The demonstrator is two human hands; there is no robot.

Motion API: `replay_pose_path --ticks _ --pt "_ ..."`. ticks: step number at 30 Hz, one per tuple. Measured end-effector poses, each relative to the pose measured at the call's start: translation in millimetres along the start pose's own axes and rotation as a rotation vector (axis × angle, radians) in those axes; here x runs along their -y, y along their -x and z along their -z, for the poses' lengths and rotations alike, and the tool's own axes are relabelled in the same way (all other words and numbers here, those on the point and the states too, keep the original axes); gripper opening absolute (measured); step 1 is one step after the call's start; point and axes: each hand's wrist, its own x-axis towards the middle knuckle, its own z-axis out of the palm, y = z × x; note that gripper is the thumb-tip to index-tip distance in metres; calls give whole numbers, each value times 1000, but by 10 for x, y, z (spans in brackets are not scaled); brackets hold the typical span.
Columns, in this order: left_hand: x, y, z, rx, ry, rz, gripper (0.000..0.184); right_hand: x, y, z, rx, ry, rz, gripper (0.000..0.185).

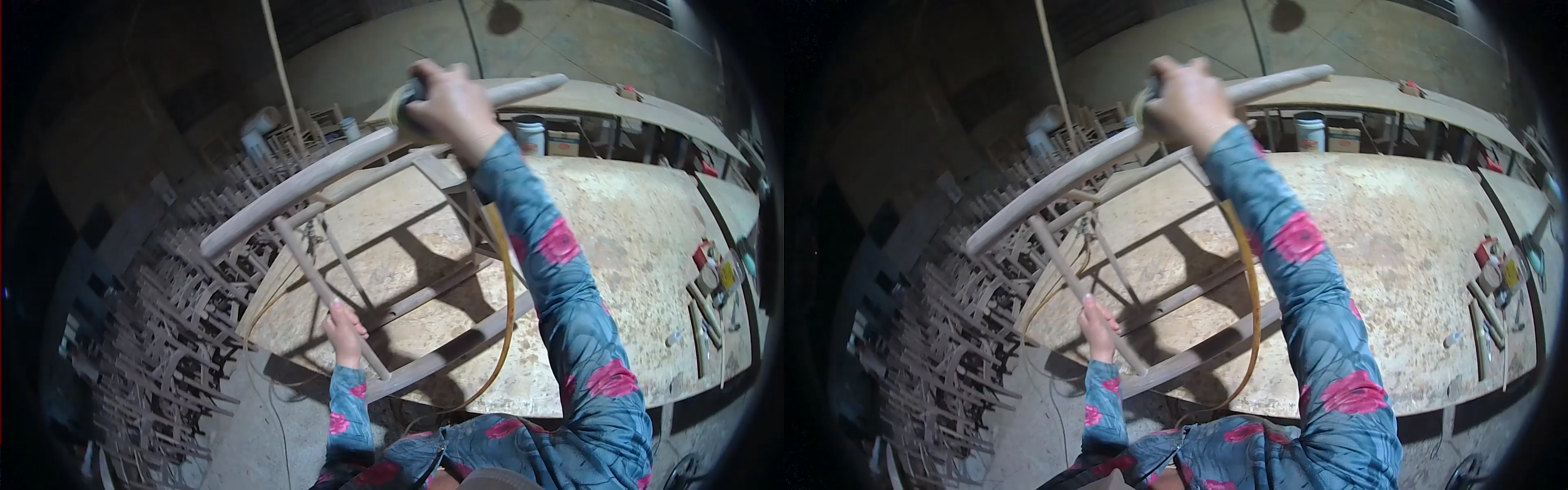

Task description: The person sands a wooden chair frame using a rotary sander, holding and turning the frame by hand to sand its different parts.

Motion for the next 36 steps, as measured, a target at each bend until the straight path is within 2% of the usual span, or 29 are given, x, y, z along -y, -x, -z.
replay_pose_path --ticks 3,5,7,9,11,13,17,19,23,25,27,28,30,31,32,33,36 --pt "3 67 -11 -20 2 -7 52 182 440 -3 31 -114 216 49" --pt "54 97 29 -10 0 -12 52 57 715 -73 -96 -190 307 54" --pt "57 169 32 -7 -3 -27 53 -328 854 -132 -220 -188 220 56" --pt "72 213 57 16 14 -74 53 -706 777 -99 -400 -196 -2 53" --pt "84 224 61 24 13 -68 54 -1125 507 165 -357 -102 -224 51" --pt "107 226 59 19 -24 -116 55 -1441 105 441 -221 43 -409 51" --pt "42 214 19 -15 -34 -96 56 -1598 -272 525 -148 161 -299 51" --pt "60 179 15 -34 -46 -95 57 -1353 -248 429 -100 131 -239 50" --pt "35 143 36 -27 -59 -69 55 -938 345 180 -140 -61 18 45" --pt "27 161 26 -58 -56 -51 55 -963 500 114 -141 -24 27 46" --pt "50 148 33 -39 -56 -76 55 -1185 443 103 -284 -103 -105 47" --pt "46 151 18 -45 -50 -78 55 -1337 293 171 -315 -33 -153 47" --pt "48 194 17 -7 -24 -90 56 -1622 -298 544 -127 72 -393 49" --pt "53 201 18 -20 -20 -89 56 -1734 -495 582 -66 230 -354 52" --pt "57 207 18 -8 -29 -101 56 -1768 -663 592 -1 253 -360 54" --pt "62 219 23 2 -39 -110 55 -1662 -703 585 11 247 -348 54" --pt "76 182 14 -18 -29 -97 54 -1133 -776 457 247 199 -129 53"
